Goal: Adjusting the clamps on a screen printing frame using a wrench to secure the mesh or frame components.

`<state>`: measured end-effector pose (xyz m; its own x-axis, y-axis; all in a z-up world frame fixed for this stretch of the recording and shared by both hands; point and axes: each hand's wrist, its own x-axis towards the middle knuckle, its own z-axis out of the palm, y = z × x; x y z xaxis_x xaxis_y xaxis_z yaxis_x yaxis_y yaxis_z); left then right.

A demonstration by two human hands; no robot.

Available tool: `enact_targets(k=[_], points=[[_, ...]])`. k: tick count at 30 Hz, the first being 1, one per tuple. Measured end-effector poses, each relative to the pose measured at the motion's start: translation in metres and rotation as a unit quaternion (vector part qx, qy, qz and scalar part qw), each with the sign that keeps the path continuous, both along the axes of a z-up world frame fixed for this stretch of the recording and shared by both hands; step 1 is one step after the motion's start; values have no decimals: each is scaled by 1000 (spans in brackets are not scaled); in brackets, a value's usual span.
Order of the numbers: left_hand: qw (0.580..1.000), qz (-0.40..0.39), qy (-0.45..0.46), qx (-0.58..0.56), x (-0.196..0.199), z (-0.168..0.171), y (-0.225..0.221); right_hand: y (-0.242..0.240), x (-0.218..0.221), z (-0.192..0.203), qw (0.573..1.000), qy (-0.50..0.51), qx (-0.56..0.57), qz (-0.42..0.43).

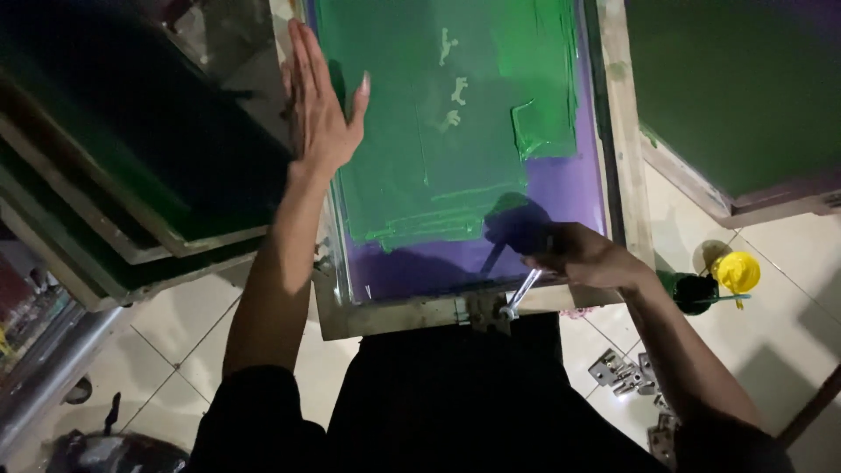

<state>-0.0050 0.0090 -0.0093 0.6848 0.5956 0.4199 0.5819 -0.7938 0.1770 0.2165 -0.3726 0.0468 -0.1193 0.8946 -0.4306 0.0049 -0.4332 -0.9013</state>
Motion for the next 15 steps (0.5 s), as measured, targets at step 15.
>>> enact_targets(k=[15], points=[[1000, -12, 1, -24, -1, 6, -5, 27, -113, 31, 895, -369, 121, 221]])
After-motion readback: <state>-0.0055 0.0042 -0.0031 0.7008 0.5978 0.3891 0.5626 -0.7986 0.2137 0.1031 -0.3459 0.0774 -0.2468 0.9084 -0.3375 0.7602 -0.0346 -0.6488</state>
